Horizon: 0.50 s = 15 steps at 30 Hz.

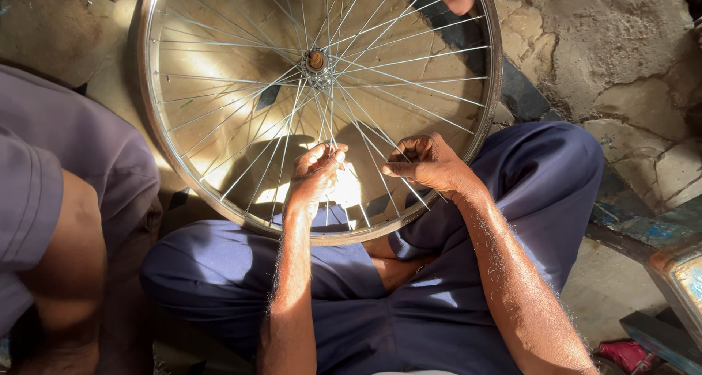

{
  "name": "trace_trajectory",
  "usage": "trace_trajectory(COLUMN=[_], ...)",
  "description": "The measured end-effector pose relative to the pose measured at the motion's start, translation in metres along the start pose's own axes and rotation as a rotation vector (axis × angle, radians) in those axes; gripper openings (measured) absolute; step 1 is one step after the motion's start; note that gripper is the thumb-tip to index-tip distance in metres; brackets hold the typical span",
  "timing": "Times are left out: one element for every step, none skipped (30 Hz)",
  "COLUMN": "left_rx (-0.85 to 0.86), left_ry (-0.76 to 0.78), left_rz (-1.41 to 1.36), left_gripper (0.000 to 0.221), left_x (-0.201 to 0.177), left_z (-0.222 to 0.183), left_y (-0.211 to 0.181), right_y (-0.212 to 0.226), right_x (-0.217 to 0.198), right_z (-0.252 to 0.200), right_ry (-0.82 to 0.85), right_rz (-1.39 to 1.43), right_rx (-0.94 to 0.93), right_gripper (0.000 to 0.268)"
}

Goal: The person inserts spokes into a bicycle wheel rim and hub by hand while sitting on the floor.

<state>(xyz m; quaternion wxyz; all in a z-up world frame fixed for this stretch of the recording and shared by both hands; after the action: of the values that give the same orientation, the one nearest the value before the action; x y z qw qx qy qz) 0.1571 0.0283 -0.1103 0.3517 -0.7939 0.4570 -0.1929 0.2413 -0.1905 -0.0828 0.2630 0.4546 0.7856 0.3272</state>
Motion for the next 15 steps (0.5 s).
trace_trajectory(left_rx=[0.005, 0.009, 0.008, 0.007, 0.007, 0.010, 0.014, 0.017, 0.013, 0.008, 0.003, 0.010, 0.017, 0.025, 0.013], left_ry=[0.001, 0.002, 0.011, 0.020, 0.029, 0.028, 0.027, 0.028, 0.024, 0.022, 0.021, 0.021, 0.022, 0.020, 0.018], left_rz=[0.004, 0.007, -0.013, -0.032, -0.052, -0.051, -0.049, -0.048, -0.041, -0.034, -0.028, -0.024, -0.021, -0.020, -0.024], left_gripper=[0.023, 0.024, 0.024, 0.024, 0.024, 0.024, 0.024, 0.024, 0.024, 0.025, 0.025, 0.025, 0.025, 0.025, 0.024], left_x=[0.000, -0.001, -0.001, -0.002, -0.002, -0.003, -0.003, -0.003, -0.004, -0.004, -0.004, -0.003, -0.004, -0.004, -0.004], left_z=[0.001, 0.002, 0.002, 0.003, 0.003, 0.004, 0.005, 0.005, 0.006, 0.006, 0.006, 0.006, 0.005, 0.005, 0.005], left_y=[0.001, 0.002, 0.003, 0.004, 0.005, 0.006, 0.007, 0.008, 0.008, 0.009, 0.009, 0.009, 0.008, 0.008, 0.008], right_y=[-0.002, -0.004, -0.006, -0.008, -0.009, -0.008, -0.008, -0.007, -0.004, -0.002, 0.001, 0.008, 0.015, 0.021, 0.021], right_x=[0.001, 0.002, 0.003, 0.003, 0.004, 0.004, 0.005, 0.005, 0.005, 0.005, 0.006, 0.009, 0.014, 0.018, 0.020], right_z=[0.001, 0.003, 0.003, 0.004, 0.004, 0.004, 0.003, 0.001, -0.001, -0.004, -0.007, -0.013, -0.020, -0.028, -0.033], right_ry=[0.014, 0.029, 0.034, 0.040, 0.046, 0.043, 0.041, 0.036, 0.032, 0.025, 0.019, 0.022, 0.027, 0.034, 0.008], right_rz=[0.026, 0.052, 0.053, 0.055, 0.057, 0.048, 0.038, 0.029, -0.023, -0.076, -0.129, -0.087, -0.045, -0.004, -0.155], right_rx=[-0.015, -0.029, -0.034, -0.038, -0.043, -0.043, -0.044, -0.043, -0.074, -0.104, -0.133, -0.230, -0.328, -0.427, -0.412], right_gripper=[0.014, 0.014, 0.014, 0.014, 0.014, 0.016, 0.019, 0.021, 0.031, 0.041, 0.052, 0.066, 0.081, 0.097, 0.094])
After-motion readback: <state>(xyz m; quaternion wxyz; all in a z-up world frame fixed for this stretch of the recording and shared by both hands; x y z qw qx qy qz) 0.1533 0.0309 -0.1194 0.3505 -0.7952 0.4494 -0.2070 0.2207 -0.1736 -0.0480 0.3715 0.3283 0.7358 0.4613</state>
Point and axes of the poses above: each hand's wrist, its own z-axis towards the middle knuckle, its own x-axis out of the palm, y = z × x, the point moved 5 cm from there along z, towards the middle knuckle, and after that the axes turned 15 degrees about -y, right-handed, at the moved point
